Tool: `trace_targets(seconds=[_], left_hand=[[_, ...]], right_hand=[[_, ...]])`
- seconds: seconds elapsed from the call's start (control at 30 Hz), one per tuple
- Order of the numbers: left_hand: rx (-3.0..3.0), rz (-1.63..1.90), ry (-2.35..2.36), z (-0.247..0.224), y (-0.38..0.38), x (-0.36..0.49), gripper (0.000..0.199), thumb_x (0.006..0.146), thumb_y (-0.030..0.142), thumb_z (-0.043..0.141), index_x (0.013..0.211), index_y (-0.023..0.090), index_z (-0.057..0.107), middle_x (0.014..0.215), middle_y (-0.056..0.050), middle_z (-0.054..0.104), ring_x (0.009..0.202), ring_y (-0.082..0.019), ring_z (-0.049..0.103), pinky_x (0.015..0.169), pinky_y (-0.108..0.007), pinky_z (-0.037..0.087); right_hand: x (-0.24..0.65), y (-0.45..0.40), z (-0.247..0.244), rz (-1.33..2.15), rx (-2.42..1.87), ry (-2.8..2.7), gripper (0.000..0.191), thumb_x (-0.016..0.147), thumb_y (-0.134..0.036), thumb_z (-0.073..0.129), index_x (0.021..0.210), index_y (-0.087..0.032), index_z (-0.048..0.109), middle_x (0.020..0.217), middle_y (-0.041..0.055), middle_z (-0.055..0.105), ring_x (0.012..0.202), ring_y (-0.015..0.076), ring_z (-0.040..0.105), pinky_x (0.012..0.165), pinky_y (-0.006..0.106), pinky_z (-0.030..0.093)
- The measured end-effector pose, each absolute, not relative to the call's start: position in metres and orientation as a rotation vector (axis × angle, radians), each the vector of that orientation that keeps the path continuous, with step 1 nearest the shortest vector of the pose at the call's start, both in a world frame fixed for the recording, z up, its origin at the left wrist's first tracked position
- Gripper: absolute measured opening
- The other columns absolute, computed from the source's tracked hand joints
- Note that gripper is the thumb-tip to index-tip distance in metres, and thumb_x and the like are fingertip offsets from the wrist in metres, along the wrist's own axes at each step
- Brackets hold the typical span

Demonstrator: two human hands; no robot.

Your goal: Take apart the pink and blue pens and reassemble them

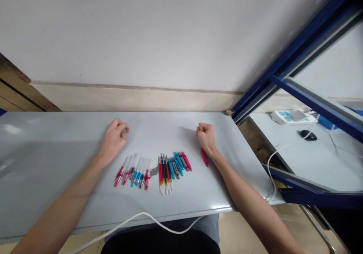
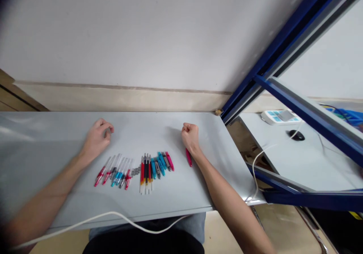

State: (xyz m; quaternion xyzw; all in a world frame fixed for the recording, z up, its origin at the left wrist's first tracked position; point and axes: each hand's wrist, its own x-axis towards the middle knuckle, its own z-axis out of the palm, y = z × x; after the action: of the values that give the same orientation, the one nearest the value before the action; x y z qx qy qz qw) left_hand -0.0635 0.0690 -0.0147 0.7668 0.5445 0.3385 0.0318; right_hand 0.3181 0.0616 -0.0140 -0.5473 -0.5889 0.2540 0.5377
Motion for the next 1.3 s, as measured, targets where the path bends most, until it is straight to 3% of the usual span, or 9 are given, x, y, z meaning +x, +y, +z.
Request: trace_targets(seconds=[0.13, 0.23, 0.33, 0.4, 0.53, 0.77, 0.97, 1.1, 1.3], left_hand=[[2.299, 1.105, 1.697, -0.011, 0.066, -0.065, 0.026, 0.072, 0.0, 0.043, 0.078, 0.021, 0.058, 0.083, 0.0, 0.048, 0.063, -0.015, 0.048, 0.063, -0.028, 0.039], [2.298, 1.142, 1.688, -0.006, 0.063, -0.061, 0.033, 0.075, 0.0, 0.04, 0.087, 0.021, 0.064, 0.084, -0.001, 0.055, 0.07, -0.015, 0.054, 0.068, -0.027, 0.042], [2.264, 1.154, 1.677, -0.001, 0.059, -0.057, 0.051, 0.075, 0.0, 0.039, 0.11, 0.024, 0.068, 0.086, 0.001, 0.065, 0.079, -0.015, 0.062, 0.074, -0.025, 0.044], [2.223, 1.118, 1.706, 0.001, 0.056, -0.056, 0.061, 0.073, 0.0, 0.039, 0.12, 0.026, 0.067, 0.079, 0.004, 0.068, 0.075, -0.014, 0.062, 0.073, -0.024, 0.043], [2.15, 1.108, 1.68, 0.0, 0.052, -0.058, 0.062, 0.069, 0.004, 0.04, 0.116, 0.027, 0.072, 0.06, 0.007, 0.059, 0.055, -0.011, 0.051, 0.064, -0.023, 0.04], [2.147, 1.151, 1.462, -0.012, 0.055, -0.064, 0.034, 0.063, 0.011, 0.041, 0.074, 0.021, 0.072, 0.049, 0.004, 0.047, 0.047, -0.012, 0.042, 0.055, -0.025, 0.035], [2.304, 1.137, 1.362, -0.006, 0.055, -0.056, 0.032, 0.074, 0.006, 0.043, 0.082, 0.021, 0.07, 0.069, 0.001, 0.063, 0.065, -0.015, 0.058, 0.066, -0.027, 0.044], [2.359, 1.136, 1.336, 0.0, 0.057, -0.05, 0.024, 0.09, 0.011, 0.042, 0.1, 0.02, 0.062, 0.095, -0.004, 0.066, 0.092, -0.019, 0.062, 0.087, -0.032, 0.046], [2.371, 1.084, 1.396, -0.006, 0.067, -0.053, 0.02, 0.102, 0.019, 0.031, 0.099, 0.021, 0.051, 0.106, -0.007, 0.063, 0.1, -0.021, 0.06, 0.094, -0.037, 0.043]], right_hand=[[0.316, 0.062, -0.006, 0.509, -1.288, -1.487, 0.013, 0.06, -0.011, 0.041, 0.066, -0.023, 0.04, 0.065, -0.0023, 0.048, 0.06, 0.0148, 0.043, 0.06, 0.028, 0.033], [0.316, 0.064, -0.004, 0.394, -1.291, -1.578, 0.039, 0.06, -0.007, 0.043, 0.093, -0.021, 0.056, 0.073, -0.0034, 0.043, 0.064, 0.015, 0.04, 0.065, 0.028, 0.034], [0.318, 0.066, -0.008, 0.357, -1.302, -1.602, 0.057, 0.061, -0.003, 0.042, 0.114, -0.022, 0.055, 0.073, -0.004, 0.034, 0.064, 0.0157, 0.038, 0.064, 0.027, 0.035], [0.319, 0.066, -0.011, 0.385, -1.3, -1.577, 0.064, 0.065, -0.003, 0.042, 0.125, -0.023, 0.051, 0.077, -0.0027, 0.04, 0.066, 0.0163, 0.042, 0.066, 0.027, 0.038], [0.319, 0.065, -0.012, 0.428, -1.321, -1.553, 0.076, 0.067, -0.004, 0.043, 0.14, -0.025, 0.04, 0.09, 0.0002, 0.057, 0.064, 0.0163, 0.047, 0.065, 0.029, 0.042], [0.319, 0.06, -0.006, 0.504, -1.383, -1.492, 0.068, 0.064, -0.01, 0.04, 0.13, -0.023, 0.05, 0.072, -0.0024, 0.064, 0.058, 0.0181, 0.052, 0.061, 0.029, 0.038], [0.319, 0.058, -0.003, 0.629, -1.376, -1.512, 0.051, 0.051, -0.019, 0.037, 0.094, -0.021, 0.066, 0.05, -0.0057, 0.047, 0.048, 0.0154, 0.035, 0.053, 0.028, 0.028], [0.318, 0.058, 0.001, 0.731, -1.241, -1.541, 0.054, 0.049, -0.02, 0.035, 0.093, -0.02, 0.067, 0.046, -0.0076, 0.039, 0.046, 0.0136, 0.027, 0.052, 0.027, 0.024], [0.318, 0.06, 0.003, 0.687, -1.249, -1.576, 0.041, 0.064, -0.014, 0.043, 0.094, -0.02, 0.069, 0.073, 0.0006, 0.06, 0.061, 0.0159, 0.047, 0.059, 0.028, 0.038]])
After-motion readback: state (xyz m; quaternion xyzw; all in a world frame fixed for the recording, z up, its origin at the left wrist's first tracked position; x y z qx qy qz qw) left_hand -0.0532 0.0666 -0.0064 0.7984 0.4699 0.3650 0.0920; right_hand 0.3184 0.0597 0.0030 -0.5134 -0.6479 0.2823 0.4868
